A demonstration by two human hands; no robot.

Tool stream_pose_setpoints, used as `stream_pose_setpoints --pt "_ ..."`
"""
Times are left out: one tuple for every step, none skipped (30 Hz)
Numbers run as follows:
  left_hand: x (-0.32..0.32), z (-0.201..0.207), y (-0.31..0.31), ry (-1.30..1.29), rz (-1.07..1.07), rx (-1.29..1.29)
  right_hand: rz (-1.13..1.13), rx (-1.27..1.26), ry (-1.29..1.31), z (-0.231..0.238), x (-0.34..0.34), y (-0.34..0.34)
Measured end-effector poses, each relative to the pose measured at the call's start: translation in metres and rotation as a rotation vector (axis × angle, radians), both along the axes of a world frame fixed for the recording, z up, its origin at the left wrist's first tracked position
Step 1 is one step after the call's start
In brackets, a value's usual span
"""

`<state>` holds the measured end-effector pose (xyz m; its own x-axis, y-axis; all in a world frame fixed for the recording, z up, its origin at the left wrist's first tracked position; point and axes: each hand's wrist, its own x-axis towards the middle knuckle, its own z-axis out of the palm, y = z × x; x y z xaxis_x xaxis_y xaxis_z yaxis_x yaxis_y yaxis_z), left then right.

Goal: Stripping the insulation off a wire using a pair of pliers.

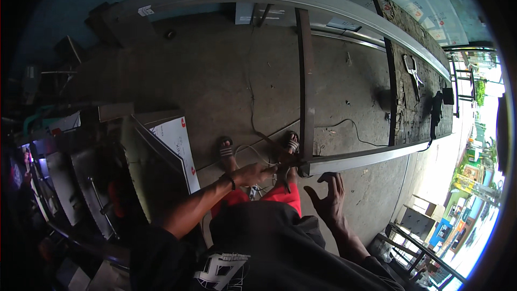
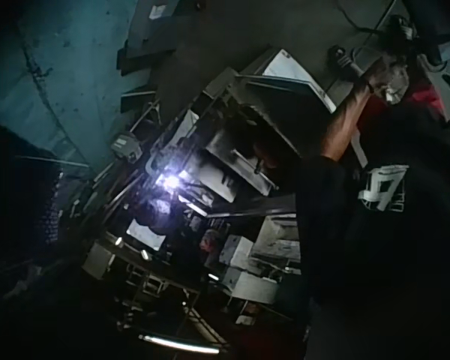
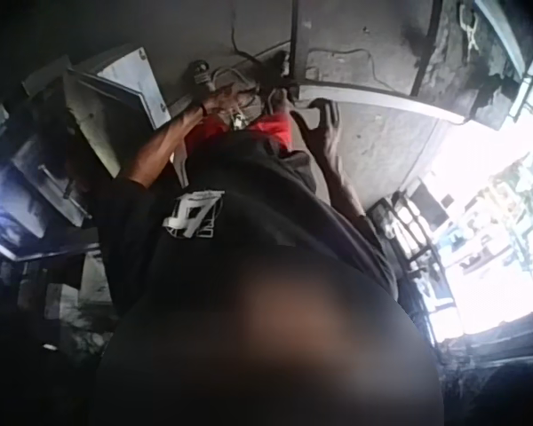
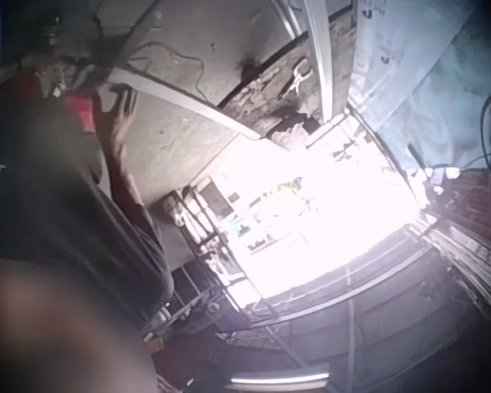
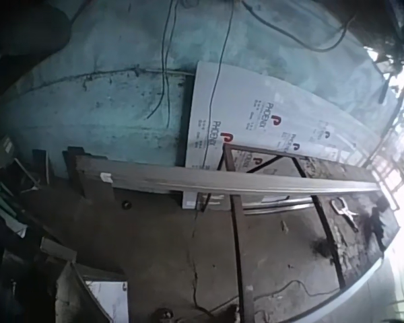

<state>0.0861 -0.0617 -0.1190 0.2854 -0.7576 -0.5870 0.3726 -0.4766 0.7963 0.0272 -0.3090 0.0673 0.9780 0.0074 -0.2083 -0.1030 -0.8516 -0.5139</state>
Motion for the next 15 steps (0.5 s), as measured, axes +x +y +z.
stream_pose_setpoints --pt "0.000 0.002 0.000 0.006 -0.013 0.027 0.145 -0.169 -0.202 0.001 0.017 -0.016" --pt "0.000 0.003 -0.001 0.022 -0.041 0.044 0.211 -0.187 -0.192 -0.003 0.032 -0.029" --pt "-0.001 0.003 -0.002 0.051 -0.065 0.069 0.269 -0.236 -0.120 -0.010 0.046 -0.040" --pt "-0.002 0.003 -0.003 0.007 -0.060 0.052 0.416 -0.269 -0.120 -0.019 0.060 -0.050" --pt "-0.004 0.002 -0.004 -0.023 -0.047 0.048 0.486 -0.219 -0.145 -0.029 0.069 -0.057" --pt "-0.006 0.002 -0.004 -0.050 -0.037 0.046 0.558 -0.198 -0.096 -0.041 0.077 -0.063" --pt "-0.008 0.002 -0.004 -0.053 -0.045 0.091 0.623 -0.186 -0.030 -0.051 0.082 -0.068" --pt "-0.011 0.003 -0.003 -0.056 -0.053 0.137 0.684 -0.123 -0.132 -0.057 0.083 -0.073" --pt "-0.013 0.004 -0.003 -0.056 -0.061 0.182 0.675 -0.132 -0.084 -0.062 0.082 -0.077" --pt "-0.015 0.005 -0.002 -0.071 -0.043 0.169 0.654 -0.136 -0.036 -0.065 0.079 -0.079" --pt "-0.017 0.007 -0.001 -0.088 -0.028 0.154 0.630 -0.161 0.036 -0.066 0.075 -0.082" --pt "-0.017 0.008 0.000 -0.133 -0.023 0.142 0.640 -0.147 0.001 -0.067 0.075 -0.084" --pt "-0.018 0.009 0.000 -0.122 0.000 0.116 0.648 -0.150 -0.010 -0.067 0.075 -0.086" --pt "-0.018 0.011 0.000 -0.132 0.013 0.095 0.659 -0.149 -0.008 -0.066 0.076 -0.087" --pt "-0.017 0.012 0.000 -0.137 0.009 0.101 0.676 -0.113 -0.058 -0.066 0.078 -0.087"
